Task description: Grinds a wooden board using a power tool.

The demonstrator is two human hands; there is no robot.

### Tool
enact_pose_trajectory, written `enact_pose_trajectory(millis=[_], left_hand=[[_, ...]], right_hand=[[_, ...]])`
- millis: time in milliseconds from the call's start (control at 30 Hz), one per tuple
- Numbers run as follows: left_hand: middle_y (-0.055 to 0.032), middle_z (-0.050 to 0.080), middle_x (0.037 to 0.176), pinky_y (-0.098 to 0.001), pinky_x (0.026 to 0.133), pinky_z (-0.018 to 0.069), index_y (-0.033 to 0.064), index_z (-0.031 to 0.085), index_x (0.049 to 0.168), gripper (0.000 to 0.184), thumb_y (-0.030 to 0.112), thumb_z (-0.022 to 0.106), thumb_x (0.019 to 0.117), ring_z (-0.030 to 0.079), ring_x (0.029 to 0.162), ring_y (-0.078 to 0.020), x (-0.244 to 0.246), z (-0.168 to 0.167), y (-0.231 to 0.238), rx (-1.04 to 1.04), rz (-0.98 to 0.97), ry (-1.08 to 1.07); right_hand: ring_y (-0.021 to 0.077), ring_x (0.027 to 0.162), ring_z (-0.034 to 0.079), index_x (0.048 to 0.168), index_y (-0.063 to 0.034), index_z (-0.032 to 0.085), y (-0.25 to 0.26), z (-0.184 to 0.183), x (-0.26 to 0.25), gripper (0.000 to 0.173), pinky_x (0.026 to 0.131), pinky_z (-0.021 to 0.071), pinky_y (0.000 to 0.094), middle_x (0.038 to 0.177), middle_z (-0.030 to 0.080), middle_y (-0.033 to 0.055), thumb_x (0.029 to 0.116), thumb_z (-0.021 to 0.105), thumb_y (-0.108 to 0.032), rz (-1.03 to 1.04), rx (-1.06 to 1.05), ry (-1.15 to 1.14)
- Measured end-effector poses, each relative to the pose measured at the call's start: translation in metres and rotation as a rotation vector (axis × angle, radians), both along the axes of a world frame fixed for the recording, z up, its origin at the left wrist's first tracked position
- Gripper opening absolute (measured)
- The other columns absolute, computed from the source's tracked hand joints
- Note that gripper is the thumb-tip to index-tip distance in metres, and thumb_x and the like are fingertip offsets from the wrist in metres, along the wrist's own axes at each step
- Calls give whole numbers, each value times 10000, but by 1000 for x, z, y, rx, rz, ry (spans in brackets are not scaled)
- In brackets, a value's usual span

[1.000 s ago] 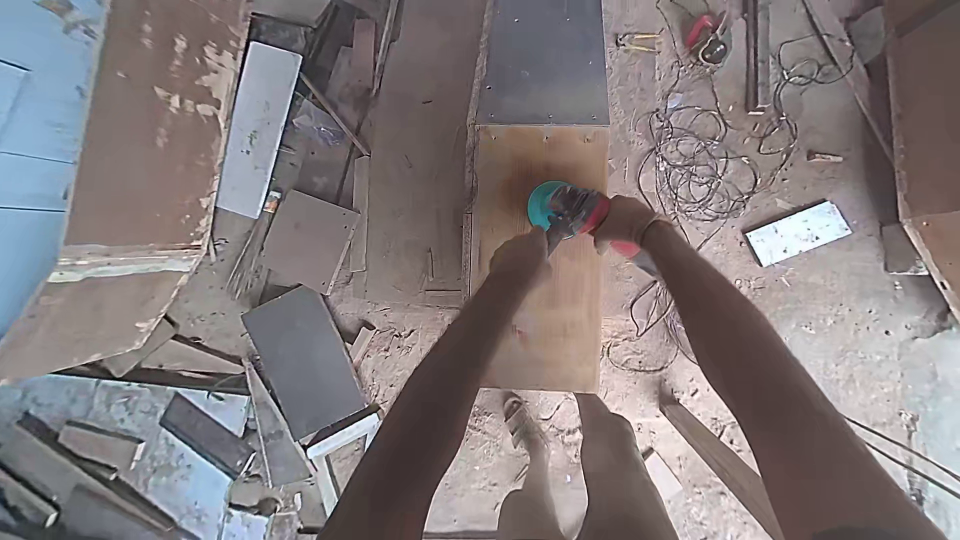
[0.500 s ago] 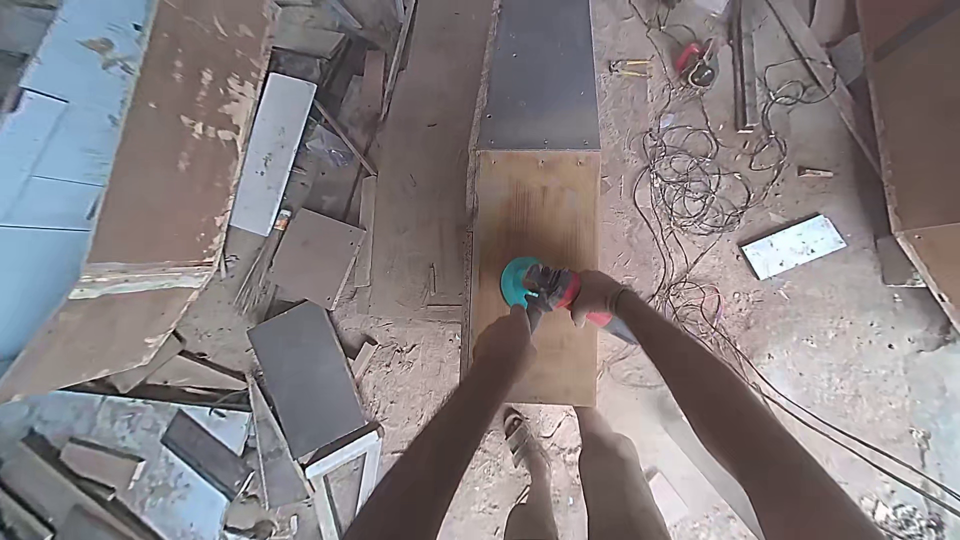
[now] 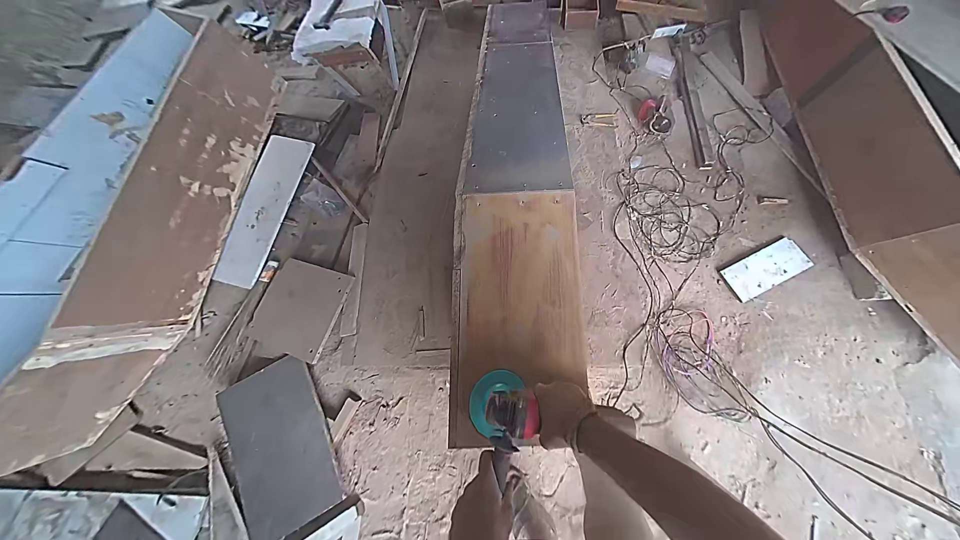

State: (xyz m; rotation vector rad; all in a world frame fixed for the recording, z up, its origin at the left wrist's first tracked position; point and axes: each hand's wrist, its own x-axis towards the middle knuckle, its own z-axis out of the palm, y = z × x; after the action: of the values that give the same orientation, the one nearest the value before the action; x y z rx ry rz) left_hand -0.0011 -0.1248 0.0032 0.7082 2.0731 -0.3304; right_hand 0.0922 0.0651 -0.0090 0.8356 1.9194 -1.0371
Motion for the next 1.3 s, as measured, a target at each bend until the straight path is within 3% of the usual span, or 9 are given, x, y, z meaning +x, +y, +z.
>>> enact_pose_trajectory(millis=[100, 300, 467, 533, 600, 667, 933, 1200, 1300], left_hand=[[-190, 735, 1107, -572, 865, 586, 61, 491, 1447, 574, 316, 668, 964, 732, 1020, -379, 4, 4, 78, 82, -88, -6], [-205, 683, 1224, -584, 898, 569, 67, 454, 1473, 553, 233, 642, 980, 698, 1101, -383, -26, 37, 307, 196, -339, -30], [-157, 664, 913, -474, 624, 583, 41, 528, 1210, 415, 179, 747, 886, 688, 700, -283, -24, 59, 372, 204, -348, -41], [-149, 667, 934, -454, 647, 592, 43, 508, 1251, 431, 198, 727, 913, 696, 726, -268, -14, 62, 354, 149, -321, -90], [-178, 670, 1111, -521, 821, 586, 33, 478, 1353, 509, 191, 695, 920, 706, 974, -322, 3, 65, 322, 87, -274, -129], [-175, 662, 1168, -526, 866, 585, 48, 440, 1385, 559, 174, 699, 905, 699, 1061, -332, 19, 63, 284, 34, -214, -125], [-173, 682, 1172, -521, 863, 593, 61, 429, 1402, 581, 186, 694, 901, 713, 1066, -334, 28, 58, 174, -86, -176, -76], [-178, 734, 1105, -540, 864, 592, 60, 459, 1431, 580, 305, 665, 947, 733, 1040, -358, 45, 31, 16, -132, -22, -66], [-189, 746, 1069, -560, 857, 587, 39, 474, 1439, 591, 334, 654, 959, 740, 1006, -371, 49, 16, -14, -54, 28, -44]], right_hand=[[418, 1166, 663, 1325, -31, 603, 69, 15, 14, 626, 942, 535, 655, 1251, 680, 222, 787, 827, -260, -87, 43, -4], [440, 1096, 678, 1121, 23, 719, 256, 28, 21, 427, 924, 516, 683, 1124, 713, 256, 868, 810, -308, -247, 301, 58], [410, 967, 698, 996, 48, 710, 332, 16, 24, 486, 843, 537, 657, 989, 712, 245, 658, 952, -203, -249, 289, 87], [418, 941, 693, 973, 54, 706, 317, 12, 32, 479, 825, 534, 667, 962, 705, 246, 646, 957, -191, -204, 244, 100], [419, 907, 700, 934, 48, 710, 289, 5, 39, 435, 792, 542, 677, 927, 710, 236, 664, 937, -209, -128, 213, 91], [403, 939, 708, 972, 39, 717, 252, 4, 41, 416, 814, 553, 653, 964, 722, 217, 703, 921, -204, -83, 164, 43], [434, 1150, 656, 1210, 36, 662, 141, -3, 40, 611, 950, 516, 673, 1191, 686, 254, 741, 895, -280, -35, 29, 16], [437, 1143, 663, 1201, -28, 702, 2, -8, 40, 536, 933, 514, 701, 1196, 707, 228, 759, 846, -296, 62, -48, 34], [428, 1112, 679, 1216, -38, 671, -14, -7, 37, 541, 883, 539, 687, 1179, 708, 215, 756, 825, -278, 99, -50, 49]])
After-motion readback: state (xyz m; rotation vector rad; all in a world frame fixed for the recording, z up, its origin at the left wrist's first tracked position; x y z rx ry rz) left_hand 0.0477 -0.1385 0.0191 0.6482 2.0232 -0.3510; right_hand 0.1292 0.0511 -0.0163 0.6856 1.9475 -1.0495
